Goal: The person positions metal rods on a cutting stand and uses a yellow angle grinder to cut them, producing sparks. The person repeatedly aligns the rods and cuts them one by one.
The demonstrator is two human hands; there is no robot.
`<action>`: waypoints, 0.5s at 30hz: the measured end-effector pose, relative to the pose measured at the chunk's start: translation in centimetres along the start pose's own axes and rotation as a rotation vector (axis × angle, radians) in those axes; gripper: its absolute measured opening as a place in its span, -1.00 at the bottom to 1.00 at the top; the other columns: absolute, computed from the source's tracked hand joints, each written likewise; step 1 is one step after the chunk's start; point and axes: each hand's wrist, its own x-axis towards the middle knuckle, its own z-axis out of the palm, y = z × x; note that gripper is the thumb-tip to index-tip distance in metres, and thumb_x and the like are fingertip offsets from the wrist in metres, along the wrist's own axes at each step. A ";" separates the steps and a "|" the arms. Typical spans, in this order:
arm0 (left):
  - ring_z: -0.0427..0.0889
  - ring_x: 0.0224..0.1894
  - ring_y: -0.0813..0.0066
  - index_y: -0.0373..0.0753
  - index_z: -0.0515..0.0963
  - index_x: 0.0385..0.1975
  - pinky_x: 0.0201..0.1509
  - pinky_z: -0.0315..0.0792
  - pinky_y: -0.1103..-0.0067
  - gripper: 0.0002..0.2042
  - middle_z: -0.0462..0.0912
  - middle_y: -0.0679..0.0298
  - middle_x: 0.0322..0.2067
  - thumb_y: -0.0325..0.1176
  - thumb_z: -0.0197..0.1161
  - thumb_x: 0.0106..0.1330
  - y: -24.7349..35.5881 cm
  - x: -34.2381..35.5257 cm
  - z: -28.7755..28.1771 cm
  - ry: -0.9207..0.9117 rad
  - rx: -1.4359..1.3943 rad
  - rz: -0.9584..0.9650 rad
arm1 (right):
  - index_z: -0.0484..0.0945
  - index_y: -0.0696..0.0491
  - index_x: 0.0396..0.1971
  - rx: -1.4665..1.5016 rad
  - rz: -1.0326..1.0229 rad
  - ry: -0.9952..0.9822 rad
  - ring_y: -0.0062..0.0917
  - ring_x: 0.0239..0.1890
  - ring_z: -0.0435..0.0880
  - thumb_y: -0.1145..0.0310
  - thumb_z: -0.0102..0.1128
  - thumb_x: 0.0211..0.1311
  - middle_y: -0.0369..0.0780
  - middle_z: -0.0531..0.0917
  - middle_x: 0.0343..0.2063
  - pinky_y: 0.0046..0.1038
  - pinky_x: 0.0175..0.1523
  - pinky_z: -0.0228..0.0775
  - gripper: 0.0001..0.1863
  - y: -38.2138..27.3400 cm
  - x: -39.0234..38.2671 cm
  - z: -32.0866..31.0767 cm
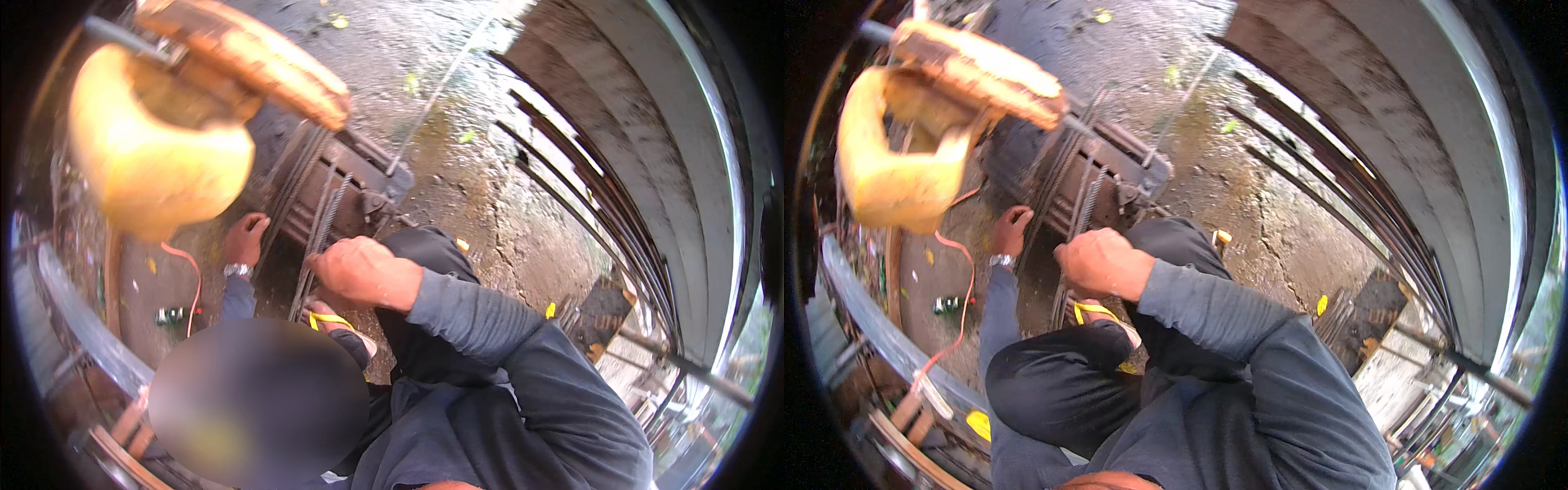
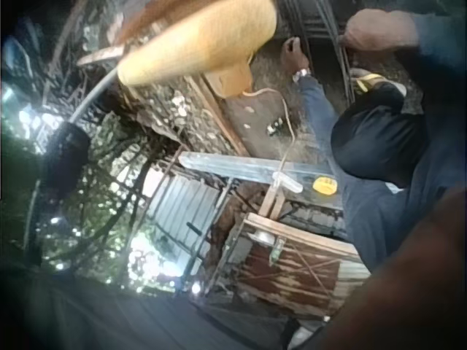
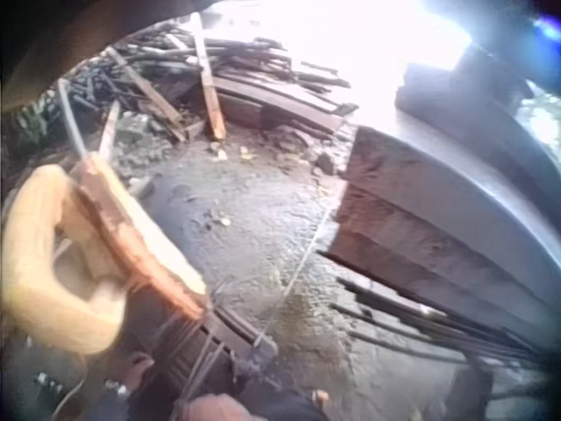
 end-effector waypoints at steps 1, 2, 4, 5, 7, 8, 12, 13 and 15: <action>0.74 -0.17 0.39 -0.21 0.71 -0.11 -0.03 0.54 0.47 -0.70 0.79 0.20 -0.24 -0.14 0.39 0.33 -0.3 -0.2 -0.4 0.030 0.013 -0.013 | 0.62 0.10 -0.15 -0.030 0.057 -0.093 -0.12 -0.38 0.78 0.22 0.25 0.18 -0.07 0.70 -0.53 -0.08 -0.31 0.60 -0.69 0.0 0.3 -0.2; 0.75 -0.14 0.37 -0.20 0.68 -0.04 -0.01 0.55 0.45 -0.67 0.79 0.17 -0.21 -0.13 0.39 0.33 -0.6 -1.0 -0.1 0.137 -0.120 -0.044 | 0.60 0.07 -0.09 -0.026 0.087 -0.171 -0.08 -0.35 0.78 0.21 0.25 0.23 -0.05 0.72 -0.48 -0.05 -0.29 0.61 -0.67 -0.1 0.5 -0.3; 0.76 -0.12 0.27 -0.21 0.68 -0.05 0.01 0.56 0.43 -0.68 0.78 0.14 -0.16 -0.15 0.39 0.33 -2.1 -3.3 -0.4 0.295 0.000 -0.028 | 0.59 0.06 -0.06 -0.036 0.131 -0.207 -0.02 -0.27 0.76 0.10 0.27 0.28 0.01 0.73 -0.40 -0.03 -0.22 0.59 -0.61 -0.2 0.8 -0.6; 0.75 -0.13 0.21 -0.21 0.69 -0.08 0.00 0.57 0.39 -0.71 0.76 0.14 -0.16 -0.15 0.36 0.36 -3.1 -4.6 -0.4 0.383 0.028 0.006 | 0.59 0.07 -0.05 -0.061 0.114 -0.238 -0.04 -0.23 0.76 0.02 0.28 0.28 0.01 0.73 -0.39 -0.06 -0.18 0.59 -0.56 -0.2 1.0 -0.7; 0.72 -0.05 0.14 -0.23 0.67 -0.04 0.09 0.54 0.37 -0.74 0.75 0.09 -0.12 -0.24 0.26 0.41 -5.5 -8.2 -0.8 0.407 0.059 -0.042 | 0.61 0.12 -0.02 -0.027 0.101 -0.215 -0.07 -0.18 0.75 0.02 0.30 0.28 0.00 0.74 -0.33 -0.11 -0.10 0.57 -0.52 -0.1 1.0 -0.9; 0.69 -0.01 0.12 -0.23 0.66 -0.05 0.11 0.52 0.34 -0.77 0.73 0.09 -0.11 -0.28 0.24 0.41 -6.9 -9.8 -1.0 0.392 0.057 -0.071 | 0.60 0.14 -0.01 0.028 0.082 -0.214 -0.05 -0.17 0.74 0.04 0.33 0.27 0.01 0.74 -0.33 -0.12 -0.08 0.56 -0.51 -0.1 1.0 -1.0; 0.67 -0.03 0.11 -0.21 0.66 -0.10 0.08 0.52 0.32 -0.81 0.70 0.10 -0.14 -0.33 0.20 0.41 -11.6 -14.9 -1.5 0.599 0.177 -0.170 | 0.60 0.15 0.01 0.030 -0.097 -0.173 -0.03 -0.19 0.73 0.13 0.37 0.27 -0.02 0.74 -0.36 -0.13 -0.09 0.54 -0.54 -1.1 0.9 -0.8; 0.67 -0.06 0.11 -0.20 0.67 -0.12 0.06 0.53 0.30 -0.82 0.69 0.11 -0.17 -0.34 0.19 0.41 -12.3 -15.8 -1.5 0.668 0.225 -0.181 | 0.60 0.16 0.00 0.046 -0.096 -0.222 -0.03 -0.18 0.72 0.13 0.37 0.26 -0.02 0.73 -0.35 -0.13 -0.08 0.53 -0.54 -1.4 1.0 -0.8; 0.68 -0.07 0.12 -0.20 0.66 -0.10 0.05 0.53 0.30 -0.81 0.70 0.11 -0.16 -0.33 0.20 0.41 -12.9 -17.6 -1.8 0.760 0.159 -0.231 | 0.60 0.17 -0.01 0.048 -0.091 -0.302 -0.03 -0.17 0.71 0.15 0.38 0.24 -0.01 0.72 -0.32 -0.13 -0.06 0.52 -0.54 -2.0 1.1 -1.0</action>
